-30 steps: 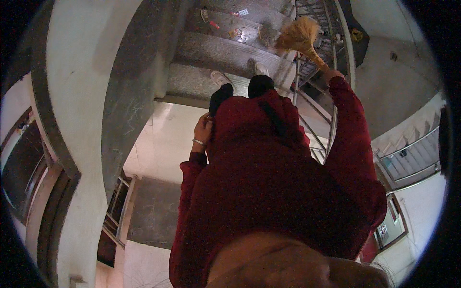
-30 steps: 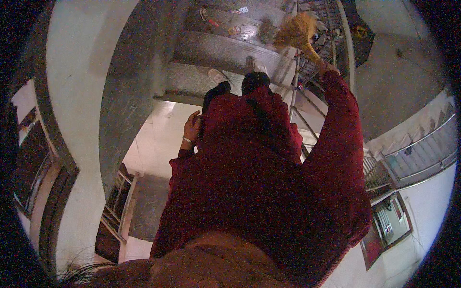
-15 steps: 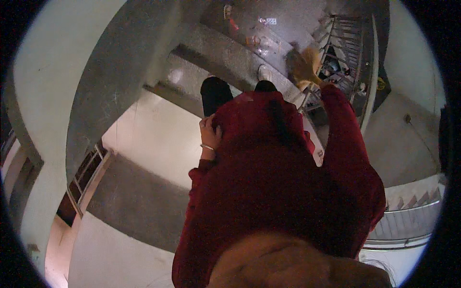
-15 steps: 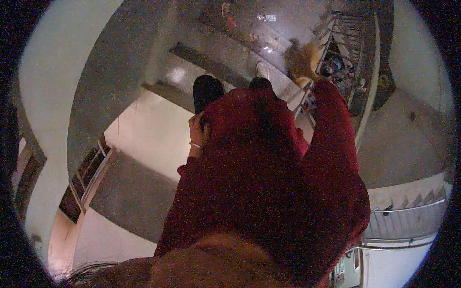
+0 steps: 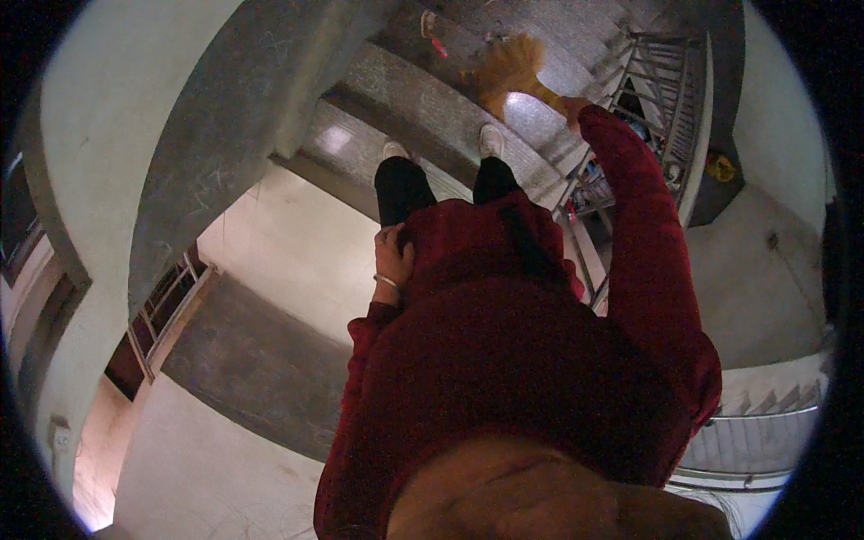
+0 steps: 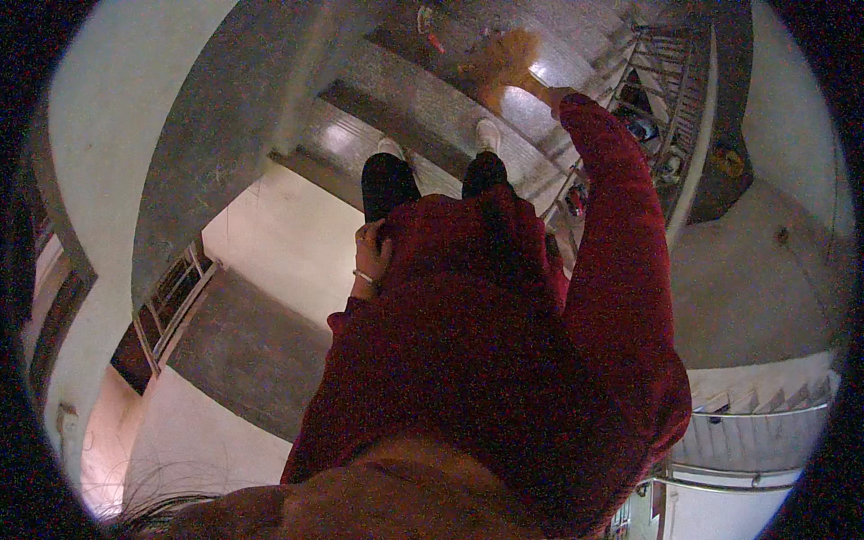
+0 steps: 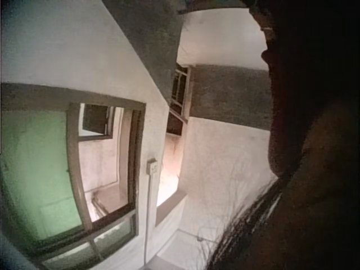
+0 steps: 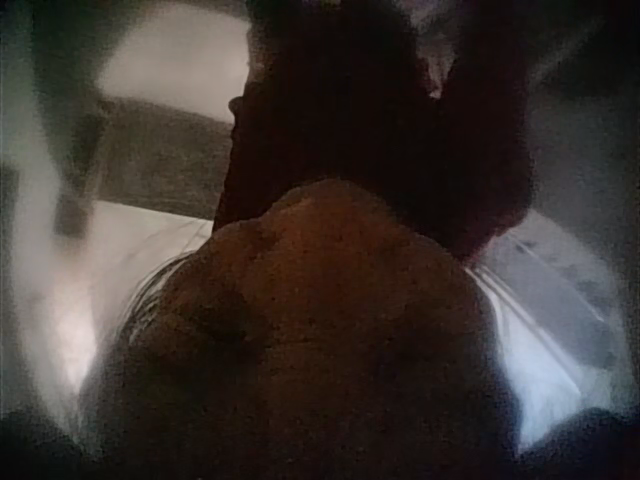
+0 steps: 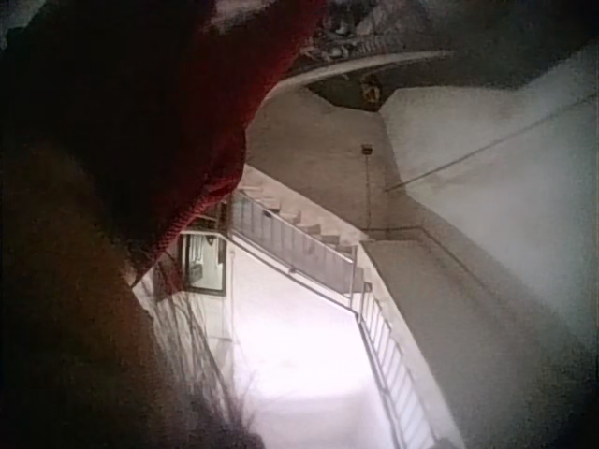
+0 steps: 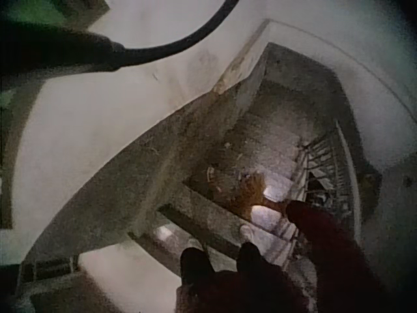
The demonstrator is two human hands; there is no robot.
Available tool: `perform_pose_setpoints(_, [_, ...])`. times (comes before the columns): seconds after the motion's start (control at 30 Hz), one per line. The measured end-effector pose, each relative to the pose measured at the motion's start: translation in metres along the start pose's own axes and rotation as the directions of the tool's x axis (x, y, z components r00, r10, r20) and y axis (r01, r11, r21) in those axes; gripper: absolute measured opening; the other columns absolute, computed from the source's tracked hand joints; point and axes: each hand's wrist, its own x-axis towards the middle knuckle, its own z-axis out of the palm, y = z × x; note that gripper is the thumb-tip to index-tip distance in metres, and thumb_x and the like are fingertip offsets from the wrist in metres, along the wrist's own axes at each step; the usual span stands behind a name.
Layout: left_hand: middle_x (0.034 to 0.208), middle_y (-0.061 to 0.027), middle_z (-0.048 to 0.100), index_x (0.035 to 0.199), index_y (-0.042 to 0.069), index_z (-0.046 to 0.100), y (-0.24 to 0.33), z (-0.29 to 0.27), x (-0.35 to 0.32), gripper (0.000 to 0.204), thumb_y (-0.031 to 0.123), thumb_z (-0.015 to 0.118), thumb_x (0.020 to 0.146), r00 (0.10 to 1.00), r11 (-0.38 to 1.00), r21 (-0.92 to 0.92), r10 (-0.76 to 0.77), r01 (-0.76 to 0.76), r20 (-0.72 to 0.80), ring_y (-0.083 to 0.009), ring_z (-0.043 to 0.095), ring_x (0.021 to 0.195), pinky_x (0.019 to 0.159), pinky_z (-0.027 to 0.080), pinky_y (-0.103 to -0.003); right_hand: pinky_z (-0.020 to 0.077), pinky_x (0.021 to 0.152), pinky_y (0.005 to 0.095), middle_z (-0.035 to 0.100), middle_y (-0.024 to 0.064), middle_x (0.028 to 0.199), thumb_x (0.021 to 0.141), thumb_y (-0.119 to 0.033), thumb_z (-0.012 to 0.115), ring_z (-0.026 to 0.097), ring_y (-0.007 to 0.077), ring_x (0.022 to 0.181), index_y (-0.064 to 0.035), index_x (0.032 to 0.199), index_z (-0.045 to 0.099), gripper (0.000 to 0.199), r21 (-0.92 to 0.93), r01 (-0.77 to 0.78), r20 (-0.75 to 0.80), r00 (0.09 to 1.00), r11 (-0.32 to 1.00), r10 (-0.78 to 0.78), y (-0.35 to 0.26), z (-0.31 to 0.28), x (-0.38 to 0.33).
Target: The person sweeps dust and debris from the stairs and a landing using a broom.
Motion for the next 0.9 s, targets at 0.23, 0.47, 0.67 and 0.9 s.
perform_pose_setpoints(0.23, [0.102, -0.0192, 0.045, 0.104, 0.005, 0.049, 0.009, 0.005, 0.005, 0.040, 0.009, 0.055, 0.064, 0.999, 0.999, 0.005, 0.040, -0.040, -0.029, -0.0331, 0.041, 0.097, 0.084, 0.035, -0.038, 0.0450, 0.068, 0.0363, 0.053, 0.0141, 0.099, 0.065, -0.014, 0.058, 0.052, 0.0281, 0.089, -0.0078, 0.117, 0.035, 0.057, 0.399, -0.081, -0.017, 0.995, 0.913, 0.095, -0.015, 0.022, -0.044])
perform_pose_setpoints(0.47, [0.104, -0.0196, 0.046, 0.103, 0.006, 0.050, 0.004, 0.000, 0.018, 0.040, 0.011, 0.055, 0.064, 0.997, 0.997, 0.081, 0.023, -0.016, -0.077, -0.0333, 0.042, 0.098, 0.084, 0.035, -0.039, 0.0458, 0.060, 0.0341, 0.054, 0.0163, 0.094, 0.067, -0.019, 0.056, 0.054, 0.0261, 0.078, -0.0039, 0.114, 0.036, 0.053, 0.325, -0.049, 0.144, 0.990, 0.944, 0.002, -0.002, 0.083, -0.038])
perform_pose_setpoints(0.67, [0.099, -0.0162, 0.051, 0.108, 0.008, 0.046, -0.019, 0.021, 0.031, 0.039, 0.012, 0.051, 0.069, 0.977, 0.958, -0.255, -0.078, 0.128, 0.199, -0.0293, 0.048, 0.093, 0.081, 0.038, -0.036, 0.0461, 0.050, 0.0319, 0.058, 0.0162, 0.076, 0.070, -0.015, 0.055, 0.057, 0.0218, 0.055, -0.0007, 0.104, 0.045, 0.038, 0.642, -0.107, 0.061, 0.994, 0.759, 0.088, -0.062, 0.030, -0.028])
perform_pose_setpoints(0.9, [0.095, -0.0149, 0.054, 0.109, 0.007, 0.045, -0.042, 0.003, 0.064, 0.036, 0.014, 0.048, 0.074, 0.981, 0.932, -0.355, -0.010, 0.080, 0.194, -0.0278, 0.052, 0.089, 0.076, 0.041, -0.032, 0.0465, 0.056, 0.0336, 0.057, 0.0162, 0.080, 0.068, -0.021, 0.059, 0.057, 0.0218, 0.065, -0.0015, 0.111, 0.040, 0.051, 0.732, -0.052, 0.047, 0.999, 0.679, 0.025, -0.078, 0.022, -0.047])
